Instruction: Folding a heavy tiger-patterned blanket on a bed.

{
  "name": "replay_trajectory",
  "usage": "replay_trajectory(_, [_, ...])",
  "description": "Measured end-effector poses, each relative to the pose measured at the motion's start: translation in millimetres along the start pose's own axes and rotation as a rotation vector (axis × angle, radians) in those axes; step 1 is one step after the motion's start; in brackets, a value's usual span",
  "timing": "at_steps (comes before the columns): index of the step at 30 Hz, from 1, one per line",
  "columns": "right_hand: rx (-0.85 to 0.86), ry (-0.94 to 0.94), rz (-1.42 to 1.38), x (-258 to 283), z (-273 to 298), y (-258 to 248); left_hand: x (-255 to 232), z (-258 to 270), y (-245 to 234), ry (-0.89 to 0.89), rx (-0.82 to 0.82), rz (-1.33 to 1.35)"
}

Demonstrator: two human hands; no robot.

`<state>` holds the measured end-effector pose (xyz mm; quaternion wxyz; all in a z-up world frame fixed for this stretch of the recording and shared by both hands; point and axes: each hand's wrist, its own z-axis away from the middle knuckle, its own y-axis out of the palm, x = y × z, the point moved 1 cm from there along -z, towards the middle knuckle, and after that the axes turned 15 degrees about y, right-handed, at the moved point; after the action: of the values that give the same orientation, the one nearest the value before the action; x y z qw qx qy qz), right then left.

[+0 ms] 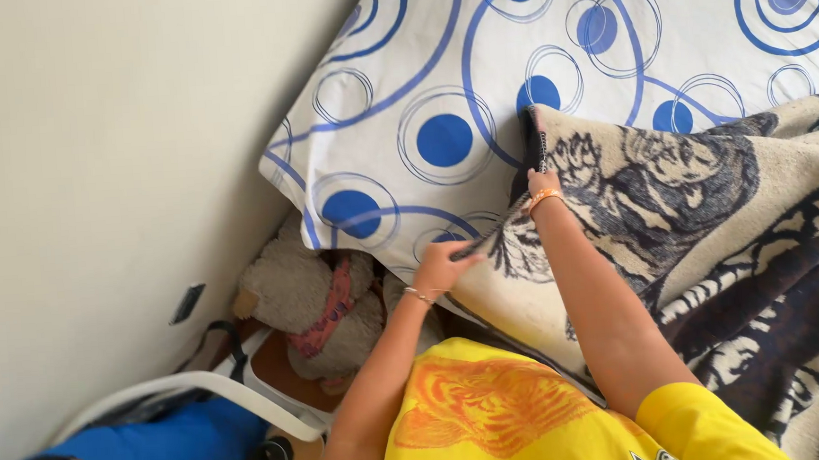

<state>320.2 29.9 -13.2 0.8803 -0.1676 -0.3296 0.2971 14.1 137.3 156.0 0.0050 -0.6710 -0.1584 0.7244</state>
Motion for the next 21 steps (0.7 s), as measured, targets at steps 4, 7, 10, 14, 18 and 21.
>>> replay_trajectory(4, [0.025, 0.111, -0.253, 49.2, 42.6, 39.8, 44.3, 5.8, -74.1, 0.043, -0.245, -0.041])
replay_trajectory(7, [0.03, 0.023, -0.237, 88.6, 90.8, 64.6, 74.1, 12.8, -121.3, 0.058, -0.299, -0.128])
replay_trajectory(10, [0.098, -0.078, -0.202, 124.9, 118.6, 92.5, 48.4, 10.2, -177.3, 0.108, -0.406, -0.144])
replay_trajectory(14, [0.191, -0.103, -0.203, 175.0, 162.3, 135.3, 20.9, 13.9, -244.1, -0.209, -0.413, -0.079])
replay_trajectory(18, [0.224, -0.095, -0.194, 205.5, 180.4, 170.3, 27.4, 20.8, -286.3, -0.068, -0.492, -0.143])
replay_trajectory(21, [0.306, -0.125, -0.189, 219.5, 184.9, 206.8, 34.6, 36.2, -315.5, -0.156, -0.547, -0.241])
